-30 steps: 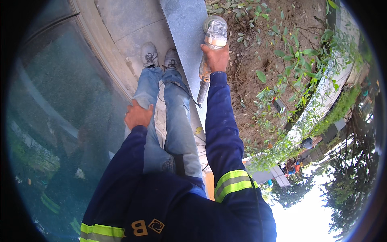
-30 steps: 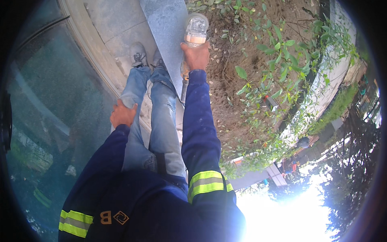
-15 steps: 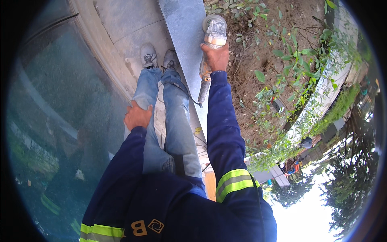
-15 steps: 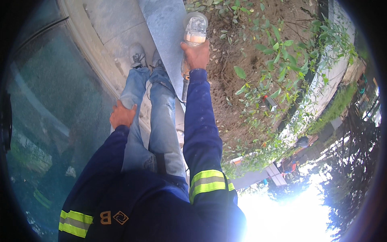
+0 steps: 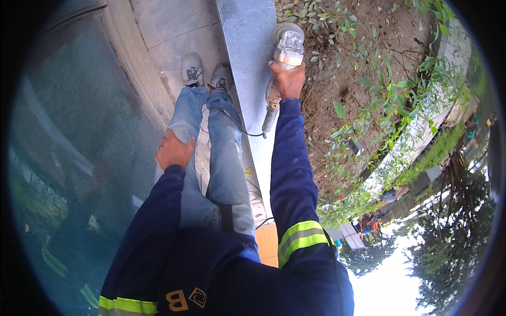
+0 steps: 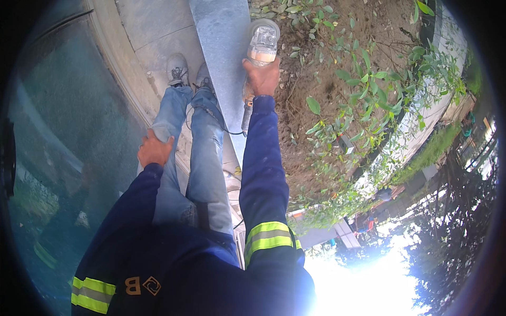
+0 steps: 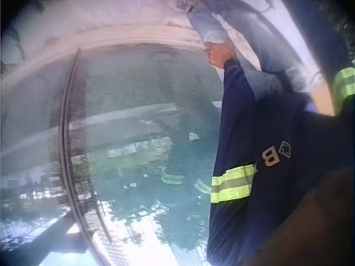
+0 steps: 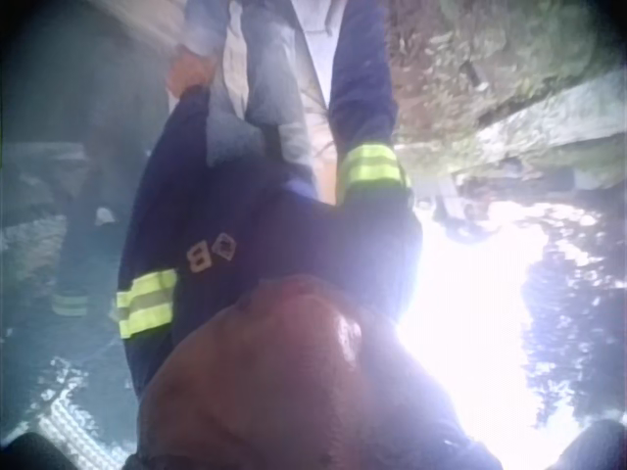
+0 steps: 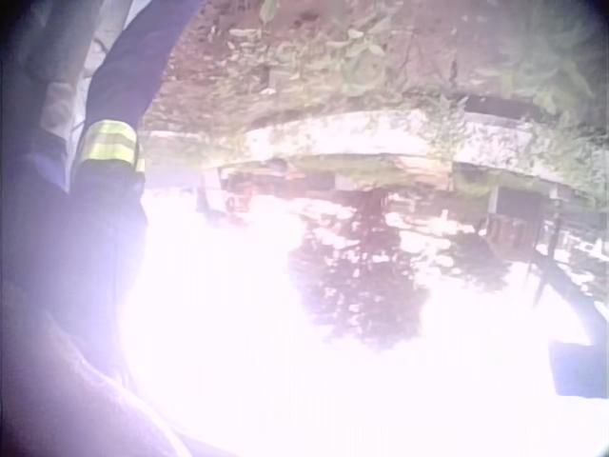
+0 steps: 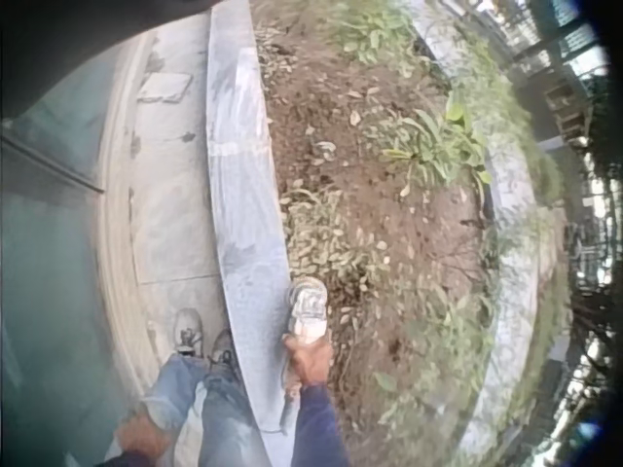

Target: The person uses an angle grinder to smooth a concrete curb edge. The person holds the tool with both hands and moves it along the curb surface, generating dust as the grinder abrades the concrete.

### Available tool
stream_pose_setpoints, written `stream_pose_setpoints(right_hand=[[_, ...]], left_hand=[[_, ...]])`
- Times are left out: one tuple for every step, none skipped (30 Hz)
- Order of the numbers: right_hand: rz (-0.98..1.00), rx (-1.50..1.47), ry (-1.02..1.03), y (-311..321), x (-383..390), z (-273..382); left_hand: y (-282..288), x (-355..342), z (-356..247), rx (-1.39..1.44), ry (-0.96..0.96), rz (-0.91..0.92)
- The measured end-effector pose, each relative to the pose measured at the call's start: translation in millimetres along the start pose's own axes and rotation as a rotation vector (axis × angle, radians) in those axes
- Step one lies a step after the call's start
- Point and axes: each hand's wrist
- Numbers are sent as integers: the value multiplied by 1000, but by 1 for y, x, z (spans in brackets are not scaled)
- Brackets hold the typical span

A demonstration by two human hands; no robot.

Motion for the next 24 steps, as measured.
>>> stream_pose_setpoints(right_hand=[[-2, 4, 0, -2, -2, 1], [-5, 9, 0, -3, -5, 1], [-8, 15, -2, -3, -6, 2], [0, 59, -11, -3, -3, 3], [7, 103, -19, -4, 2, 3], [12, 145, -22, -4, 4, 1], [19, 137, -17, -5, 7, -4], [26, 128, -12, -5, 11, -10], [38, 116, -8, -8, 15, -9], [48, 69, -33, -7, 20, -5], [29, 12, -37, -8, 19, -6], [5, -43, -42, -7, 18, -7], [-19, -99, -48, -7, 17, -9], [-26, -97, -49, -7, 16, -11], [-33, -94, -54, -6, 16, -8], [-40, -92, -60, -6, 17, -5], [-24, -26, -60, -8, 20, -3], [-7, 38, -57, -13, 21, -2], [10, 103, -54, -17, 22, -1], [11, 145, -62, -18, 24, 0], [-19, 68, -58, -17, 23, -5], [-48, -10, -54, -16, 22, -10], [-77, -87, -50, -15, 20, -15], [-87, -100, -73, -16, 22, -12]], left_hand=[[0, 0, 0, -6, 1, 0], [1, 1, -1, -13, 2, -1], [1, 2, -1, -16, 5, 6], [3, 2, -1, -19, 7, 12], [3, 3, -1, -22, 9, 19], [3, 3, -1, -18, 11, 15], [3, 3, -2, -15, 13, 11], [3, 2, -2, -12, 15, 7], [2, 2, -2, -18, 17, 7], [2, 1, -2, -24, 19, 8], [2, 0, -2, -31, 21, 9], [1, -1, -2, -28, 16, 13], [1, -2, -2, -26, 12, 16], [0, -3, -2, -24, 7, 20], [0, -2, -2, -24, 7, 17], [0, 0, -1, -23, 7, 13], [-1, 1, -1, -23, 6, 10], [0, 2, -1, -24, 8, 8], [2, 2, -1, -25, 9, 6], [3, 2, -1, -26, 11, 4], [4, 1, -2, -34, 8, 7], [5, 1, -4, -43, 5, 10], [5, -1, -6, -51, 2, 12], [4, 0, -4, -50, 4, 13]])
Point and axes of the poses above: each hand's wrist, its own x-axis away from the middle knuckle, its own y-axis out of the back of the hand, z = x × y, and after that the axes turned 14 degrees about -x, right-handed
